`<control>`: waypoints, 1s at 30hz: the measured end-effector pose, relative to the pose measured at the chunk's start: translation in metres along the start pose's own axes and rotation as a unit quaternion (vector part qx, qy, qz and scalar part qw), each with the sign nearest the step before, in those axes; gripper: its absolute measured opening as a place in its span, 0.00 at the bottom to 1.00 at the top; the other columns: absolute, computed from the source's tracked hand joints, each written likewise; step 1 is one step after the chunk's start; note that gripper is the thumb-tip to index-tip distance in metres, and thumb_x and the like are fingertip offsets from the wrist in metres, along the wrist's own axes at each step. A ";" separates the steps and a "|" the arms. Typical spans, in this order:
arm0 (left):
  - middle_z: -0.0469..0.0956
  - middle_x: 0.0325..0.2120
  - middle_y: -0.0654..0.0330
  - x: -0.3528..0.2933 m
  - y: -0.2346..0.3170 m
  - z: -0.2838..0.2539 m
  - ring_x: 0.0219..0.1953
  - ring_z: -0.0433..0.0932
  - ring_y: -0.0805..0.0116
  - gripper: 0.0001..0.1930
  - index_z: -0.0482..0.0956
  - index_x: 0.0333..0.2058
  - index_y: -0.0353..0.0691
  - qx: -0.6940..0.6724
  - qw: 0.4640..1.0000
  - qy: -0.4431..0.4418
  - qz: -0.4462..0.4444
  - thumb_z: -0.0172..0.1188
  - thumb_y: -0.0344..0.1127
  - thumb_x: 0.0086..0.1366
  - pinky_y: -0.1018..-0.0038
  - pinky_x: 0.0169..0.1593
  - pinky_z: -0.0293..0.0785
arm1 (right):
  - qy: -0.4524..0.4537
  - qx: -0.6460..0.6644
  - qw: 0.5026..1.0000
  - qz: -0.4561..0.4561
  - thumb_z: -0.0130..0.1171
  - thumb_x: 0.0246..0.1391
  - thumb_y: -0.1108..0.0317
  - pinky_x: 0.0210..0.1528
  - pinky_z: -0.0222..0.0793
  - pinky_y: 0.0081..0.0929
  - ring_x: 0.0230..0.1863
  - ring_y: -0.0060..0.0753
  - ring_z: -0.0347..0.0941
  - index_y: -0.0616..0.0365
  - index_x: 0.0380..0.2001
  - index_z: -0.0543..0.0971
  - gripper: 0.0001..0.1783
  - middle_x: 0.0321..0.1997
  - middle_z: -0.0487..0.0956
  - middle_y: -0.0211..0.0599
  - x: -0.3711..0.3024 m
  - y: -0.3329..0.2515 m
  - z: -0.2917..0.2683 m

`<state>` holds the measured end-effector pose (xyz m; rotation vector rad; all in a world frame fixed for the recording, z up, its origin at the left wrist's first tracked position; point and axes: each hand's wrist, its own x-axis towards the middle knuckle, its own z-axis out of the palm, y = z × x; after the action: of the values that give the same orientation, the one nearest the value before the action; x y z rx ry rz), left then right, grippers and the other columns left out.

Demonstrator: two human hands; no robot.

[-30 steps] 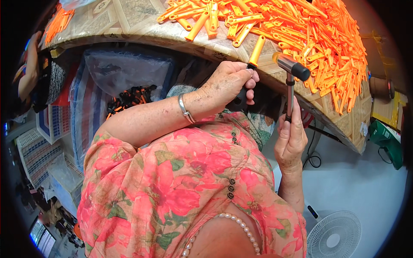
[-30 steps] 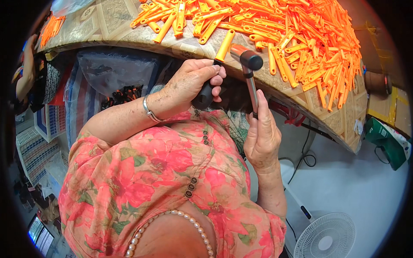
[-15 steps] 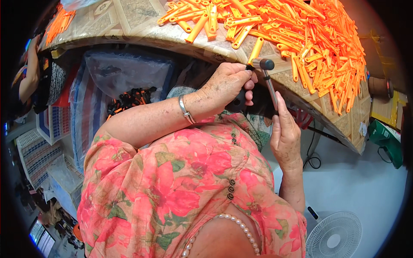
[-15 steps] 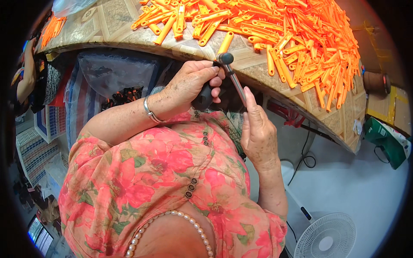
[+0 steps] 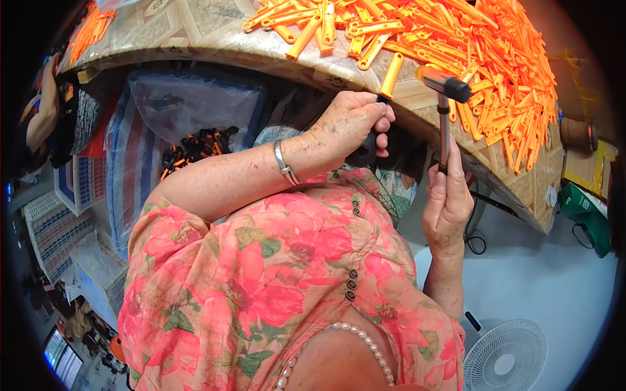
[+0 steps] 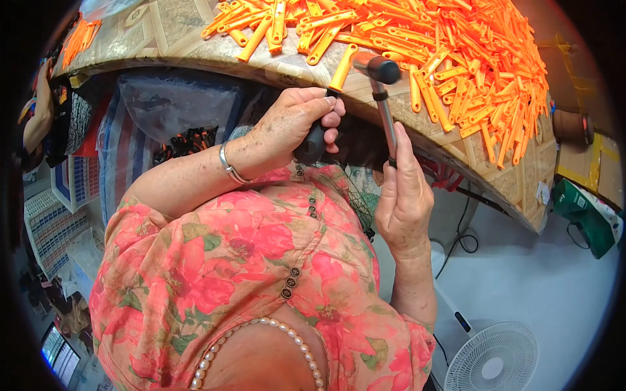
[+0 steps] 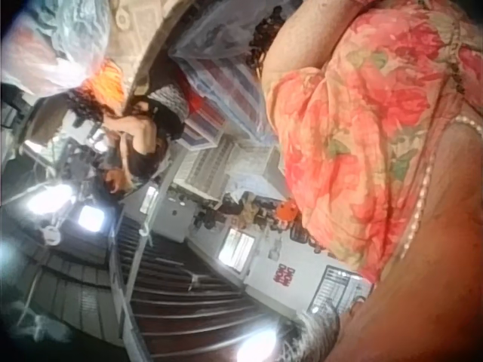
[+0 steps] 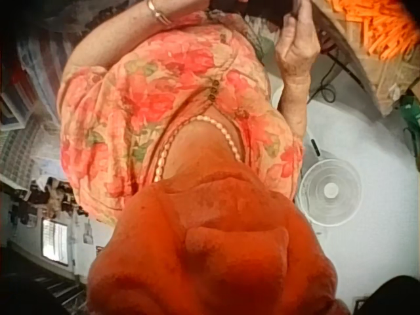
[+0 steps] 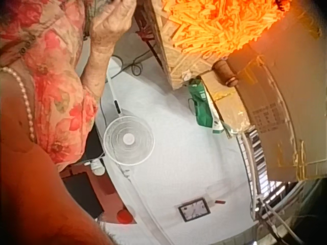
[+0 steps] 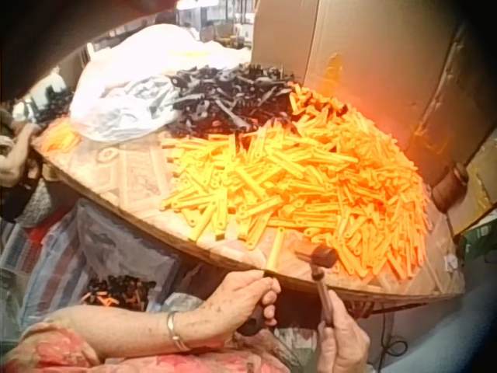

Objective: The person assembles orange plastic components by inserting them into a black plastic jig and striking them with a hammer to secure the fit. The person repeatedly picks up orange pieces, aligns them in the jig, and uses a hammer to drive them into place, then discards the finished units.

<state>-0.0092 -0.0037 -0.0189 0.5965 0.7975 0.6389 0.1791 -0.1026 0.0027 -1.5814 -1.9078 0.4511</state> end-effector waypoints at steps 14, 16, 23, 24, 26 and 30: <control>0.69 0.20 0.70 -0.003 0.006 -0.005 0.22 0.72 0.78 0.08 0.74 0.34 0.36 0.004 1.000 -0.019 -0.018 0.49 0.34 0.69 0.74 0.28 0.77 | -0.068 -0.025 0.997 -0.022 0.50 0.56 0.80 0.40 0.74 0.40 0.41 0.53 0.77 0.49 0.63 0.64 0.31 0.44 0.77 0.51 0.011 0.002 0.001; 0.69 0.20 0.70 -0.003 0.008 -0.006 0.21 0.72 0.78 0.08 0.74 0.34 0.36 0.008 1.000 -0.014 -0.020 0.49 0.34 0.69 0.74 0.29 0.77 | -0.046 -0.024 0.998 -0.044 0.50 0.55 0.80 0.40 0.73 0.40 0.40 0.52 0.77 0.49 0.63 0.64 0.31 0.44 0.77 0.51 0.015 -0.001 -0.003; 0.69 0.19 0.69 -0.002 0.008 -0.007 0.21 0.72 0.77 0.09 0.73 0.35 0.36 -0.008 1.000 -0.021 -0.016 0.48 0.34 0.69 0.73 0.28 0.77 | -0.046 0.004 0.999 -0.008 0.49 0.58 0.78 0.39 0.73 0.35 0.38 0.47 0.78 0.52 0.63 0.65 0.28 0.42 0.78 0.50 0.009 0.001 0.008; 0.68 0.19 0.69 -0.003 0.009 -0.006 0.21 0.72 0.77 0.09 0.73 0.35 0.35 -0.009 1.000 -0.018 -0.018 0.48 0.34 0.69 0.73 0.28 0.77 | -0.052 0.023 0.998 -0.003 0.49 0.59 0.78 0.38 0.73 0.33 0.36 0.43 0.78 0.53 0.63 0.65 0.28 0.40 0.78 0.49 0.011 0.001 0.005; 0.68 0.19 0.69 -0.006 0.013 -0.007 0.21 0.71 0.77 0.09 0.73 0.35 0.35 0.000 0.999 -0.032 -0.027 0.48 0.35 0.69 0.74 0.28 0.76 | -0.047 0.093 0.992 0.074 0.48 0.61 0.75 0.33 0.70 0.27 0.30 0.31 0.75 0.55 0.63 0.64 0.27 0.35 0.77 0.42 0.007 0.002 0.000; 0.67 0.20 0.68 -0.013 0.020 -0.004 0.21 0.71 0.78 0.10 0.73 0.37 0.35 0.031 0.994 -0.109 -0.006 0.48 0.35 0.69 0.76 0.27 0.74 | 0.170 0.315 0.915 0.187 0.41 0.67 0.68 0.21 0.56 0.11 0.20 0.12 0.57 0.55 0.66 0.59 0.25 0.27 0.66 0.26 0.007 -0.002 -0.020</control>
<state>-0.0250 0.0016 -0.0015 0.7058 0.6173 0.5290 0.1897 -0.0985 0.0205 -1.4482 -1.0413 0.7993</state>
